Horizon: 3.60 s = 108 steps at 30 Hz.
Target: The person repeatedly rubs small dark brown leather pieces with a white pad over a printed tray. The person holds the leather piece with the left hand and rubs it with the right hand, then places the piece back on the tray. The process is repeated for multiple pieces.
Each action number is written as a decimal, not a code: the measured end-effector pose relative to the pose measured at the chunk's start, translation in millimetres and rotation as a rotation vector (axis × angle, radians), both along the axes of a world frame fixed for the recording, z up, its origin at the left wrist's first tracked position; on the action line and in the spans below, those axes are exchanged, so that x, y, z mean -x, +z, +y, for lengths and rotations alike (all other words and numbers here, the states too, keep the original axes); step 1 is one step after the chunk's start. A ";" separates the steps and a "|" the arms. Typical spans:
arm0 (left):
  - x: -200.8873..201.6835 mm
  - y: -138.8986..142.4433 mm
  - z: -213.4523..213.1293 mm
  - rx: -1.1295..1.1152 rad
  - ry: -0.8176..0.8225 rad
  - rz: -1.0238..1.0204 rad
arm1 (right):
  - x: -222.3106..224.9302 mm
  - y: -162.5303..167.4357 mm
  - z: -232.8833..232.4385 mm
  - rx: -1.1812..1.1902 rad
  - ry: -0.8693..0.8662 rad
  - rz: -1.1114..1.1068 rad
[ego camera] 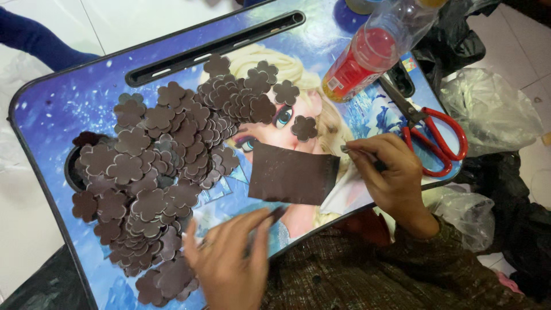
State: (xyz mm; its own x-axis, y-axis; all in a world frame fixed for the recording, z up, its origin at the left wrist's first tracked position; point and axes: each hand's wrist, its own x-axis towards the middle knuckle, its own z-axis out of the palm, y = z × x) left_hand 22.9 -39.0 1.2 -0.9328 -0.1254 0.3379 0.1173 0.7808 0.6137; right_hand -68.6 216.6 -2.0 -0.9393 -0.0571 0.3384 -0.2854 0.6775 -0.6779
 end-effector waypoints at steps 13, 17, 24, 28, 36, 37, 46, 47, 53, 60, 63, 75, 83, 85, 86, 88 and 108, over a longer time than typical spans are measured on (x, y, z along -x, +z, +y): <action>-90.6 -34.2 -114.8 0.227 0.402 -0.271 | 3.9 4.8 0.8 0.053 0.062 0.013; -43.4 -0.2 -96.0 0.238 0.251 -0.146 | 8.7 37.2 15.3 -0.021 0.021 0.176; 62.4 27.2 10.3 0.182 -0.213 0.105 | 36.8 98.7 39.1 -0.264 -0.019 0.481; 105.6 25.2 36.3 0.205 -0.351 0.053 | 72.1 121.2 26.6 -0.295 -0.012 0.594; 125.2 8.3 47.4 0.231 -0.327 0.026 | 81.9 145.6 4.8 -0.252 0.015 0.549; 123.0 6.6 45.6 0.238 -0.318 0.039 | 82.5 146.1 4.4 -0.246 0.024 0.518; 122.3 7.7 42.4 0.298 -0.310 0.106 | 85.7 138.3 4.6 -0.289 0.038 0.507; 122.7 8.2 42.0 0.296 -0.309 0.111 | 86.1 138.2 5.0 -0.307 0.048 0.506; 122.7 11.3 40.6 0.300 -0.313 0.137 | 91.2 121.5 2.6 -0.248 0.122 0.651; 110.2 23.3 30.5 0.244 -0.248 0.237 | 100.2 64.1 49.6 0.380 0.008 0.434; 89.8 20.4 20.7 0.311 -0.174 0.237 | 110.0 36.2 79.2 0.990 0.007 0.243; 49.2 -25.7 -2.0 0.219 -0.198 0.071 | 96.2 -9.3 100.2 1.568 -0.052 -0.217; 34.3 -10.5 18.7 0.188 -0.186 0.044 | 89.0 49.9 80.1 0.442 0.048 0.573; 35.1 -7.1 21.4 0.164 -0.204 0.040 | 90.2 66.7 68.0 0.112 0.129 0.650; 35.0 -5.6 22.1 0.149 -0.209 0.042 | 92.1 74.0 60.5 -0.060 0.180 0.692; 33.6 -3.2 22.2 0.145 -0.195 0.037 | 91.4 91.3 50.1 -0.324 0.248 0.725; 33.4 3.8 32.3 0.184 -0.029 -0.012 | 10.2 35.5 -43.1 -0.174 0.572 0.139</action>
State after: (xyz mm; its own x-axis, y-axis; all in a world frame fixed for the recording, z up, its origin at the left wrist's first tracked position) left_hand -10.5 -6.6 5.0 -0.9391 -0.0352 0.3418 0.1352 0.8765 0.4620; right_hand -78.8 173.5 33.5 -0.6916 -0.6042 0.3957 -0.7138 0.4885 -0.5018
